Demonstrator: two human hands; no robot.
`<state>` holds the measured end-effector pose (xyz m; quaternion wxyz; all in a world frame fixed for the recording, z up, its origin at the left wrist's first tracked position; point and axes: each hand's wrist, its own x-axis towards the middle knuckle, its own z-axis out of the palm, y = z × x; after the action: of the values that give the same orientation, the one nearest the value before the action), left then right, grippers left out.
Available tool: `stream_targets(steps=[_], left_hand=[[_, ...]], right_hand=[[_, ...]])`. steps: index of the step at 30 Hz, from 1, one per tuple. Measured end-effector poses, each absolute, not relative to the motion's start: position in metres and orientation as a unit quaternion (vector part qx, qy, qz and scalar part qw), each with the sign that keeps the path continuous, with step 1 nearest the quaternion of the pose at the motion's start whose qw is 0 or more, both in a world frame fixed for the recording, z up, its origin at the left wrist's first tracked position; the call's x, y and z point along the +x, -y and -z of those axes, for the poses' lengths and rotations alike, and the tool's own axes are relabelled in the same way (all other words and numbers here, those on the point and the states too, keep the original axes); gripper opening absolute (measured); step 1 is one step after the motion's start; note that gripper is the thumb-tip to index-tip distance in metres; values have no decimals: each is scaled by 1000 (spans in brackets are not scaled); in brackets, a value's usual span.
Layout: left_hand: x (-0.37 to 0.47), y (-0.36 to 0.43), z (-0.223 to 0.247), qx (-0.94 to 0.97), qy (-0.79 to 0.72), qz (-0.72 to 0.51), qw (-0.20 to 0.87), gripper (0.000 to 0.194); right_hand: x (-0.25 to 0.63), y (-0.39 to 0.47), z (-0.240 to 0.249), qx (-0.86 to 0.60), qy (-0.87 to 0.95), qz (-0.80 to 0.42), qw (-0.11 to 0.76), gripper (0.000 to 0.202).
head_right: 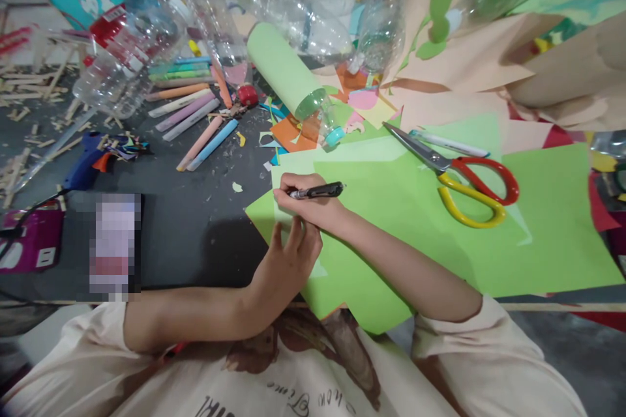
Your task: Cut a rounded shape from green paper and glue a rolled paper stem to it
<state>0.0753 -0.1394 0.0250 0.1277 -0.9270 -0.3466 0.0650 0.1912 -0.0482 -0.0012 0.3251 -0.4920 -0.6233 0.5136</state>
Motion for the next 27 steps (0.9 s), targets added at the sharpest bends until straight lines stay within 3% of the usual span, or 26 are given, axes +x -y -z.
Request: stream_targets(steps=[21, 27], left_hand=[[76, 141, -25, -917, 359, -59, 161, 44], [76, 142, -24, -916, 361, -62, 161, 47]], right_hand=[[190, 49, -7, -494, 641, -509, 293, 23], [190, 48, -7, -534, 604, -493, 329, 23]])
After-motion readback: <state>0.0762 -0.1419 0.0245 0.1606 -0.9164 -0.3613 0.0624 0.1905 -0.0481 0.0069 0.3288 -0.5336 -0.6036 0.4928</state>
